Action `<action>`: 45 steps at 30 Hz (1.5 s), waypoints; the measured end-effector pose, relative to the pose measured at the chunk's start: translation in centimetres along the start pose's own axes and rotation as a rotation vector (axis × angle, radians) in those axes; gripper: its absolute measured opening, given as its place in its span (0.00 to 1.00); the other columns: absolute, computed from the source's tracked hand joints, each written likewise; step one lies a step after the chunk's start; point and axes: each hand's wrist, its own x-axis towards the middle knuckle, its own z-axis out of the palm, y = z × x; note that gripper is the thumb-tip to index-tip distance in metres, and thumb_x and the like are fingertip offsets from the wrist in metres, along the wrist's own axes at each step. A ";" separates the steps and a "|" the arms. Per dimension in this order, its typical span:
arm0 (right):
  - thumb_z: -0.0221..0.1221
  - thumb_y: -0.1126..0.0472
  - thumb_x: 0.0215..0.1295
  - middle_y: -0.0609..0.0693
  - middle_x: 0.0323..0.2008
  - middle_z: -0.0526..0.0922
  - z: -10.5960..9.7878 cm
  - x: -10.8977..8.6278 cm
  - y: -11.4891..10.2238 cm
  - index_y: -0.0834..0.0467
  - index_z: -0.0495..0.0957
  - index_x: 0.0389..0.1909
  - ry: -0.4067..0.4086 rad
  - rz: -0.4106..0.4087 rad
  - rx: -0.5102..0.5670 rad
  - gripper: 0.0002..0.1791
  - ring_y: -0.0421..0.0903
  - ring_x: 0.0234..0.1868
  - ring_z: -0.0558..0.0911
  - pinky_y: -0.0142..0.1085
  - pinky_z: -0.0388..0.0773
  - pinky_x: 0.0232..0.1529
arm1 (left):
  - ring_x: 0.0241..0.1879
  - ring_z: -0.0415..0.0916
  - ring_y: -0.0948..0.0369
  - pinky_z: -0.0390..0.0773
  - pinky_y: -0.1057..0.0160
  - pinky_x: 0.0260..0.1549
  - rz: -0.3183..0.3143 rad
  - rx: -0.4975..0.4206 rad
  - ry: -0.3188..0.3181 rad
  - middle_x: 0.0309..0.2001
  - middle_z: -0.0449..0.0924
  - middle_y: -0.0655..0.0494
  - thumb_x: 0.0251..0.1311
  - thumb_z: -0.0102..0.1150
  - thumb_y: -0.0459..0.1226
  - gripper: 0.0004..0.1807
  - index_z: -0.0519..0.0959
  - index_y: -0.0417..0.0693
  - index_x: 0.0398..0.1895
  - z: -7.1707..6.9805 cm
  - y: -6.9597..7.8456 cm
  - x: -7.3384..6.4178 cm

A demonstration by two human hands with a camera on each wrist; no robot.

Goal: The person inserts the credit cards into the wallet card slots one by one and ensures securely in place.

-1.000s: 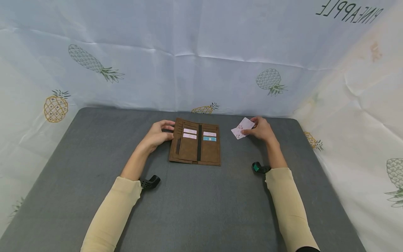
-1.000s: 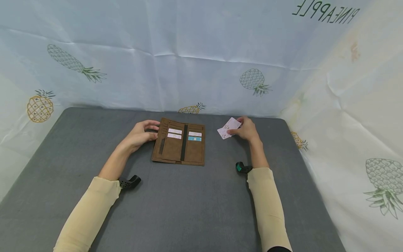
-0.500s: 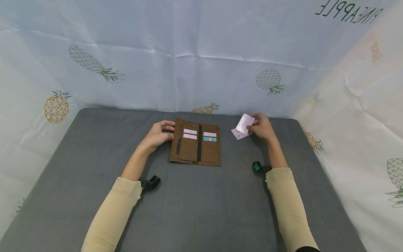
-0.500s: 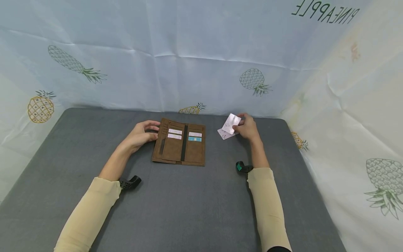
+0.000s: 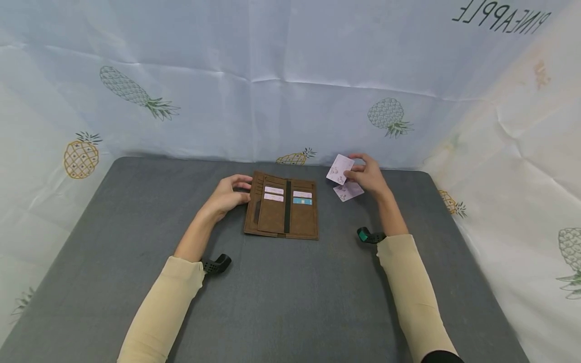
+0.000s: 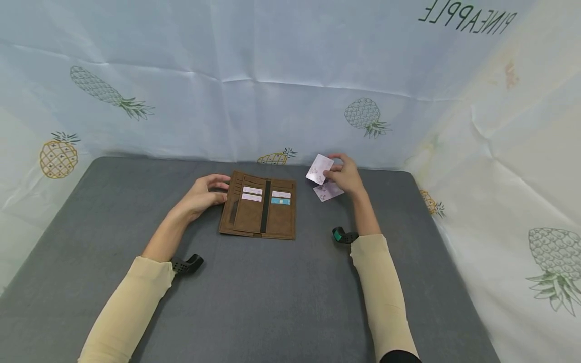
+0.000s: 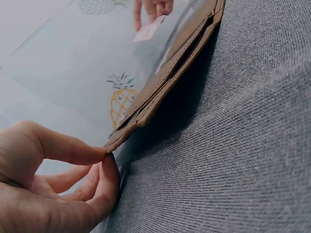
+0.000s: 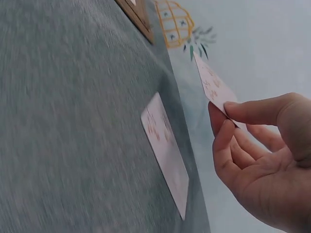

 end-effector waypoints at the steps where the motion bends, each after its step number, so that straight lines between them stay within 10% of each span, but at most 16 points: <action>1: 0.66 0.68 0.74 0.42 0.31 0.87 0.3 0.1 -0.1 0.63 0.68 0.77 -0.006 -0.006 0.003 0.33 0.42 0.34 0.88 0.35 0.88 0.40 | 0.62 0.81 0.40 0.81 0.63 0.48 0.000 0.001 0.000 0.71 0.70 0.32 0.70 0.56 0.21 0.35 0.67 0.40 0.81 0.0 0.0 0.0; 18: 0.66 0.69 0.73 0.60 0.41 0.89 5.2 1.5 -1.7 0.60 0.70 0.76 -0.089 -0.064 -0.019 0.32 0.59 0.44 0.89 0.35 0.84 0.40 | 0.64 0.80 0.37 0.80 0.58 0.52 -0.007 0.003 -0.004 0.71 0.70 0.31 0.71 0.55 0.21 0.35 0.66 0.40 0.81 0.0 0.3 0.0; 45: 0.64 0.73 0.73 0.70 0.44 0.88 8.7 2.6 -2.2 0.63 0.75 0.73 -0.216 -0.195 -0.049 0.28 0.44 0.33 0.80 0.34 0.76 0.35 | 0.64 0.79 0.38 0.79 0.60 0.51 -0.013 -0.010 0.004 0.71 0.70 0.31 0.70 0.55 0.20 0.36 0.66 0.40 0.81 0.0 0.1 0.1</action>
